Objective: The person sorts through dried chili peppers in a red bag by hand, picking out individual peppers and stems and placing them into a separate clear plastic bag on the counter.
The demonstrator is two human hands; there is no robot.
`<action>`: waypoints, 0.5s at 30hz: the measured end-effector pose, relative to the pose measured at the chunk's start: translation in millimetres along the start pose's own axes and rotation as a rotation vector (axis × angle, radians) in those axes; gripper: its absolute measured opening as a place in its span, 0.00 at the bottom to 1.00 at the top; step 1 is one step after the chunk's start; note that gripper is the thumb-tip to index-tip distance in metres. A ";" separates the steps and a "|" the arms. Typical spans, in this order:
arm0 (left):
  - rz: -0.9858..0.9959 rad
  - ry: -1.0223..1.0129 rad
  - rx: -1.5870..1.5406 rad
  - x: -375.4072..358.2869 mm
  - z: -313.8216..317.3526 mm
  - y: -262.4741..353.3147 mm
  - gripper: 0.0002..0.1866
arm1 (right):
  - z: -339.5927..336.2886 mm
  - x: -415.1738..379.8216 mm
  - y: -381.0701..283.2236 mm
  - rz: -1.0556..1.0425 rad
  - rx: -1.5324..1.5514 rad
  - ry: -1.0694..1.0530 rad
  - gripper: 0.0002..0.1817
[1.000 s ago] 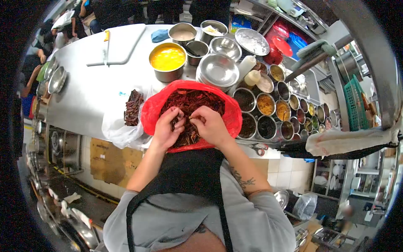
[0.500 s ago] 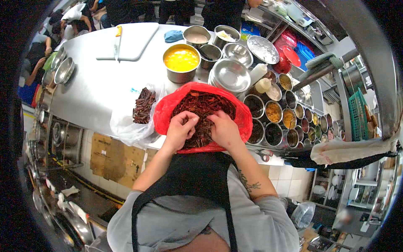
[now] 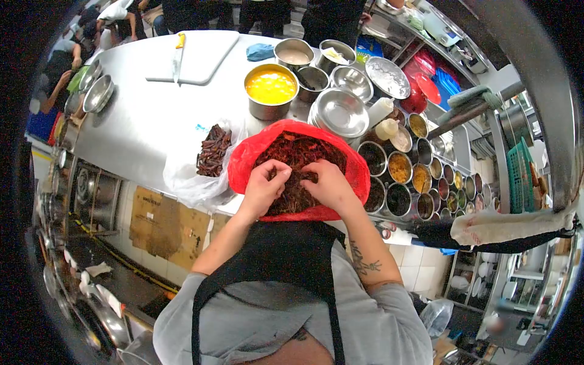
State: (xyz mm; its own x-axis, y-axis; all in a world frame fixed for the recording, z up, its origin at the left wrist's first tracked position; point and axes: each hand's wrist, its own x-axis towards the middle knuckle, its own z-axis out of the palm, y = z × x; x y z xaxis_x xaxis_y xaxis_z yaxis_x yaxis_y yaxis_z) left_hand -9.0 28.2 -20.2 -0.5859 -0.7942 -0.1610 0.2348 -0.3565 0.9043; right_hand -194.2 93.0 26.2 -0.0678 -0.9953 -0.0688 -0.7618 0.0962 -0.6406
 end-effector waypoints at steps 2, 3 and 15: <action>0.018 0.002 0.020 -0.6 1.5 1.6 0.04 | -12.9 -2.6 -8.4 -0.022 0.069 -0.055 0.18; 0.031 -0.001 0.033 -0.4 0.4 1.8 0.05 | -14.0 -4.4 -9.6 -0.017 0.105 -0.058 0.18; 0.222 -0.013 0.347 4.9 6.1 -4.3 0.08 | 3.8 -11.7 -13.7 0.023 0.288 0.111 0.10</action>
State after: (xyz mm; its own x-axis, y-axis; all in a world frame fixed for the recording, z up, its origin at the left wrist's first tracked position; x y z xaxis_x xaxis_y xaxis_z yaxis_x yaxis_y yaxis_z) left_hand -17.6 28.8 -22.4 -0.5609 -0.8260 0.0562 0.0828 0.0117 0.9965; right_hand -180.6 103.4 32.9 -0.1650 -0.9862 -0.0114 -0.5466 0.1011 -0.8313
